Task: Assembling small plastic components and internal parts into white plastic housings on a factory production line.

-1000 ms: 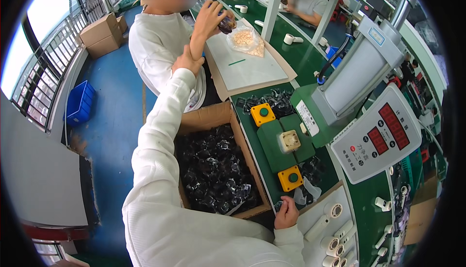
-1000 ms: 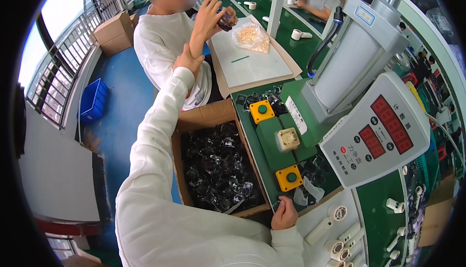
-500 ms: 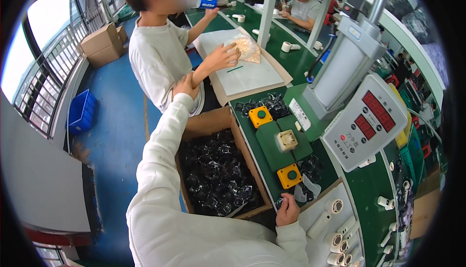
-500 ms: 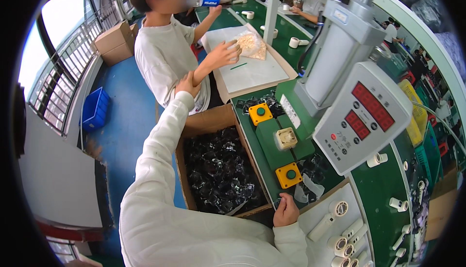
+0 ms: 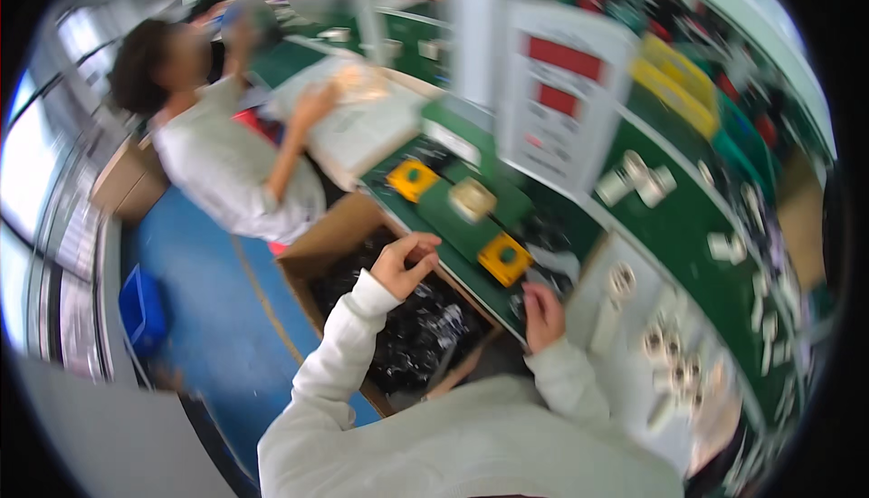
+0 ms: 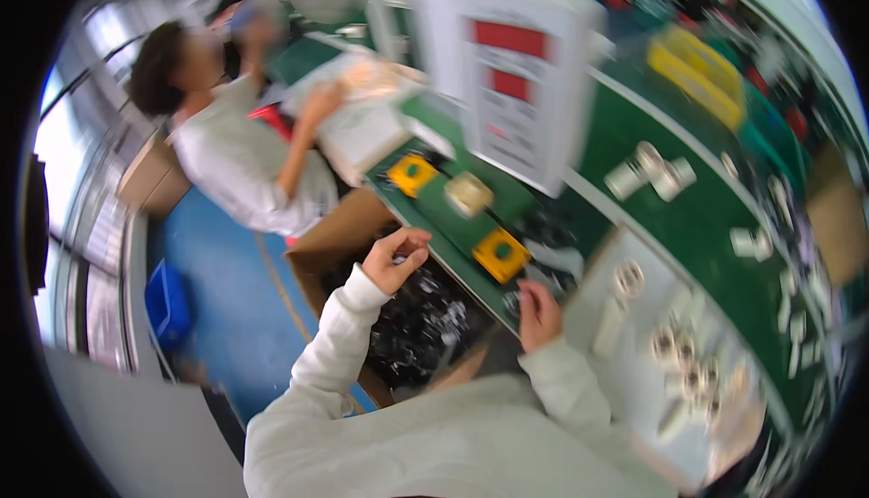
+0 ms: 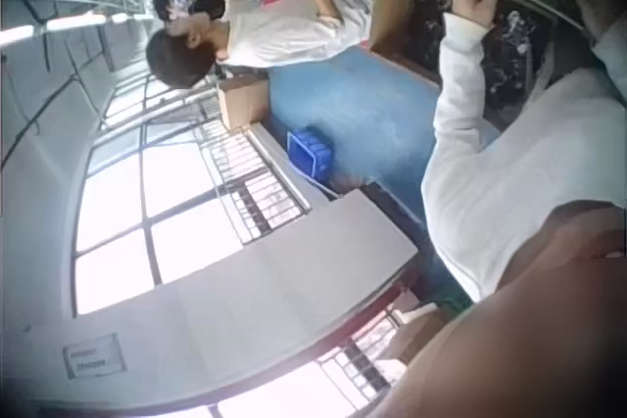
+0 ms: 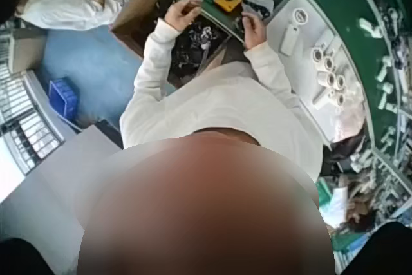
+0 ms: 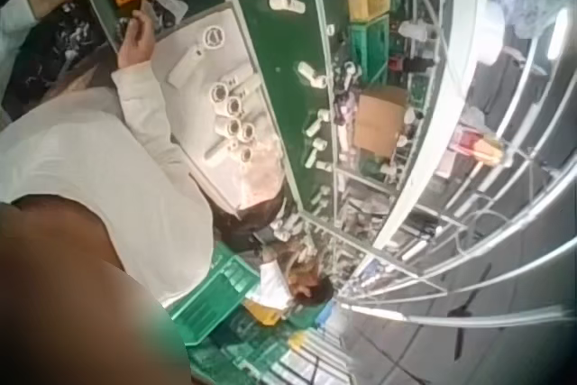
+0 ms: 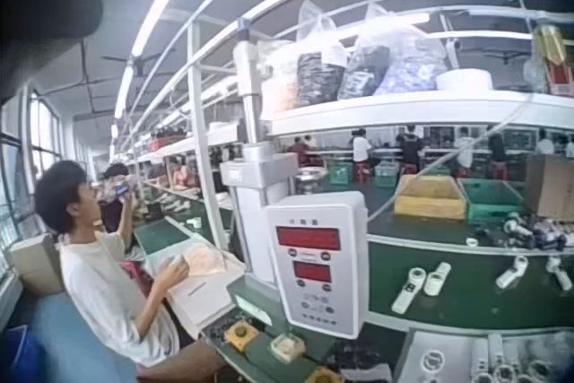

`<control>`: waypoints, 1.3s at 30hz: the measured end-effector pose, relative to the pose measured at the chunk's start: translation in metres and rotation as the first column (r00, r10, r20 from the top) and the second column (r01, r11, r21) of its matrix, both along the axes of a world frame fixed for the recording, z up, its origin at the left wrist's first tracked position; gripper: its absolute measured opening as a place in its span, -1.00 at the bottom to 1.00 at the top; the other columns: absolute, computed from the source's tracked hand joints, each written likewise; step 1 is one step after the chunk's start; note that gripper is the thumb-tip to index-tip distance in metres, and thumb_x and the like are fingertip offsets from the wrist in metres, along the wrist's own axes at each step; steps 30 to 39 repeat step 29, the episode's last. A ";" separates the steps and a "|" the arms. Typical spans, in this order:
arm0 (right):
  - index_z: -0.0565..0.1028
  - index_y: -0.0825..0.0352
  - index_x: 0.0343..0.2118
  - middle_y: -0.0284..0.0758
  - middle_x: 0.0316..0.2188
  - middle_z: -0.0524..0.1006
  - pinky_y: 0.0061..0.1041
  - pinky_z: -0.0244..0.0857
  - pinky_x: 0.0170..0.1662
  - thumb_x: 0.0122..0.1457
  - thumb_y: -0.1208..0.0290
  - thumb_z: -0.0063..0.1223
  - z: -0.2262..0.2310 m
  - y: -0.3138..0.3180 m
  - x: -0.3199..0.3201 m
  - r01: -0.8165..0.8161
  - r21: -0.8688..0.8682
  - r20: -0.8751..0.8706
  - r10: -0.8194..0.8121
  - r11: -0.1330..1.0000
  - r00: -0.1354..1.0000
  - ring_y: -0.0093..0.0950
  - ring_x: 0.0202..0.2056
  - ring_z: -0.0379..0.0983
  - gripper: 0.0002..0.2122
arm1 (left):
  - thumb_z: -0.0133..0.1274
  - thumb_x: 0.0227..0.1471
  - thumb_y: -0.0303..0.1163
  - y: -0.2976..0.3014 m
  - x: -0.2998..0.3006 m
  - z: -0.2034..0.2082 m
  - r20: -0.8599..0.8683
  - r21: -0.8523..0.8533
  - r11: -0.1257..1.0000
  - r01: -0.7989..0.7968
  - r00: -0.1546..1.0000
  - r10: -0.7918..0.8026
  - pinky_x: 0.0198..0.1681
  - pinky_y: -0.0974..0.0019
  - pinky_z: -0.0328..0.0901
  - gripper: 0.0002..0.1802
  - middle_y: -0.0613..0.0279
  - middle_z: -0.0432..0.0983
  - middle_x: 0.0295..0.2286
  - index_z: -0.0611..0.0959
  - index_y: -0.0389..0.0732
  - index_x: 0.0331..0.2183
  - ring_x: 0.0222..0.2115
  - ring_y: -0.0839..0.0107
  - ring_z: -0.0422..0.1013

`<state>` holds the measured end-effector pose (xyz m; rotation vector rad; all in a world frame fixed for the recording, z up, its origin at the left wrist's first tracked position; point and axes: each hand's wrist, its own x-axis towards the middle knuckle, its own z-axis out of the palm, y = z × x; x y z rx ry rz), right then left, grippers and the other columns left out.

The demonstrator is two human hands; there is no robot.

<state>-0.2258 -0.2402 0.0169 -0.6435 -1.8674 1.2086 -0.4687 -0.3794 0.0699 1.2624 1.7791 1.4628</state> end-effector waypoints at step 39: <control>0.48 0.29 -0.28 -0.43 -0.43 0.46 -0.73 0.17 -0.33 0.09 0.60 -0.03 0.036 0.016 0.133 0.192 -0.207 0.096 -0.176 0.959 0.980 -0.66 -0.44 0.25 -0.86 | 0.00 -0.04 -0.57 0.126 0.195 0.001 -0.092 0.014 0.801 0.599 0.798 -0.595 -0.36 0.49 0.23 -0.75 0.22 0.47 -0.33 0.56 -0.17 -0.24 -0.43 0.46 0.32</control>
